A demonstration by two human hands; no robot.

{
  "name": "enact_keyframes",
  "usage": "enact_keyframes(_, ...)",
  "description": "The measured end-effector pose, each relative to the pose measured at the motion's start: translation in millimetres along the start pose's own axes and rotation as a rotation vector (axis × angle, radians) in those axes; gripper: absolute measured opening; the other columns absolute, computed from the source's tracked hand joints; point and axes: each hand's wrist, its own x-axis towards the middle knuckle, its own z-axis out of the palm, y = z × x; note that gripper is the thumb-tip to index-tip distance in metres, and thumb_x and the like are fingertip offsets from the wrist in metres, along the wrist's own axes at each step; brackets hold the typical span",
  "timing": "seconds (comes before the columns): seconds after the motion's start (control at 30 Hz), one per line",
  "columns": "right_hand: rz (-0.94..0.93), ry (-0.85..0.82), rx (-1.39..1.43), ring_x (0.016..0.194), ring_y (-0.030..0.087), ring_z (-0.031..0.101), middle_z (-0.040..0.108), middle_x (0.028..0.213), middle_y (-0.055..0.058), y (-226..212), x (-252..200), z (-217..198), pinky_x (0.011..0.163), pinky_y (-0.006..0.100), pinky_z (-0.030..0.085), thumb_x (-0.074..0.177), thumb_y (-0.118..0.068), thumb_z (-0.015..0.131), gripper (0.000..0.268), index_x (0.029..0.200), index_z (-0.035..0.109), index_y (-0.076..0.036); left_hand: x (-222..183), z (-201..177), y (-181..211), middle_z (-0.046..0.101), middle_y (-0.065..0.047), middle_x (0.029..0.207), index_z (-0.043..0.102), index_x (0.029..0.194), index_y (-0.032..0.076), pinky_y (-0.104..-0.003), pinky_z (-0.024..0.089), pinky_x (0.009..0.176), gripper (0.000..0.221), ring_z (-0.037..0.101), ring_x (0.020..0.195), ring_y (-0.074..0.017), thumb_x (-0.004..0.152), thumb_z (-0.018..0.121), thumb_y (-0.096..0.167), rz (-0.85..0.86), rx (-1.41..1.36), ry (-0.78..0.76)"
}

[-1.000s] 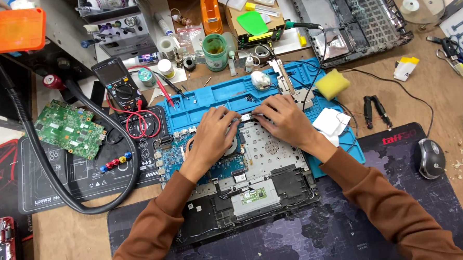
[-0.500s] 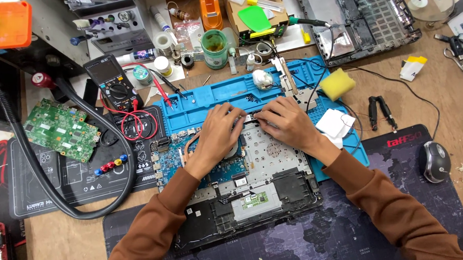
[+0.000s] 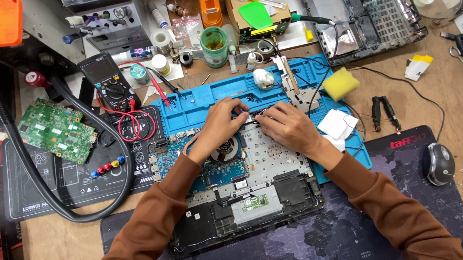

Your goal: Disassembling a laptop by removing screws and internal components using a screwdriver

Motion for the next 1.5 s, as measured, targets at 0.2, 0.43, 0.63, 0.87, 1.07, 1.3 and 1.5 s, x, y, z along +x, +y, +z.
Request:
enact_keyframes(0.2,0.001,0.013,0.0,0.087,0.017,0.064,0.064,0.092,0.003,0.9,-2.5,3.2,0.074,0.029,0.055,0.092,-0.01,0.074,0.003,0.095,0.073,-0.01,7.9,3.0,-8.5,0.062,-0.008,0.079,0.073,0.091,0.011,-0.051,0.047,0.082,0.005,0.062,0.084,-0.0336,0.089,0.07,0.014,-0.044,-0.001,-0.032)
enact_keyframes(0.43,0.015,-0.017,0.008,0.087,0.016,0.064,0.066,0.092,0.003,0.6,-0.3,1.2,0.073,0.028,0.055,0.094,-0.01,0.073,0.001,0.095,0.073,-0.01,11.5,1.2,-9.2,0.062,-0.009,0.078,0.073,0.087,0.011,-0.056,0.046,0.086,0.006,0.063,0.086,-0.0382,0.087,0.071,0.016,-0.103,-0.059,-0.085)
enact_keyframes(0.63,0.023,-0.04,0.023,0.088,0.016,0.064,0.065,0.094,0.004,1.6,-0.7,1.4,0.072,0.028,0.055,0.095,-0.011,0.072,0.001,0.096,0.073,-0.01,14.0,4.0,-14.7,0.063,-0.006,0.08,0.073,0.087,0.013,-0.054,0.045,0.089,0.009,0.065,0.09,-0.0363,0.084,0.072,0.022,-0.143,-0.027,-0.1)
enact_keyframes(0.87,0.023,-0.046,0.028,0.089,0.016,0.064,0.064,0.096,0.003,1.3,-0.9,1.6,0.073,0.028,0.056,0.097,-0.011,0.071,0.002,0.096,0.072,-0.01,14.1,6.0,-17.1,0.062,-0.004,0.081,0.073,0.09,0.014,-0.049,0.042,0.085,0.009,0.063,0.089,-0.0323,0.086,0.071,0.022,-0.156,-0.023,-0.107)
enact_keyframes(1.07,0.03,-0.052,0.04,0.089,0.016,0.064,0.065,0.096,0.004,-0.1,1.3,-1.0,0.074,0.028,0.056,0.097,-0.012,0.07,0.004,0.097,0.073,-0.01,14.8,6.1,-17.0,0.062,-0.004,0.082,0.073,0.091,0.013,-0.048,0.04,0.084,0.011,0.063,0.089,-0.0318,0.086,0.072,0.023,-0.161,-0.012,-0.11)
enact_keyframes(1.3,0.022,-0.059,0.028,0.09,0.016,0.065,0.065,0.097,0.004,-0.3,1.2,-1.9,0.076,0.028,0.057,0.097,-0.011,0.07,0.004,0.098,0.073,-0.009,11.2,-0.6,-5.3,0.061,-0.007,0.083,0.072,0.094,0.01,-0.047,0.039,0.082,0.014,0.061,0.09,-0.0328,0.087,0.073,0.022,-0.153,-0.043,-0.115)
enact_keyframes(1.5,0.029,-0.052,0.034,0.091,0.017,0.065,0.065,0.097,0.004,-1.1,0.5,-0.8,0.077,0.029,0.057,0.097,-0.011,0.07,0.005,0.099,0.073,-0.009,13.0,3.8,-12.0,0.059,-0.006,0.083,0.072,0.093,0.011,-0.044,0.038,0.08,0.019,0.059,0.088,-0.0294,0.084,0.076,0.027,-0.163,-0.037,-0.111)
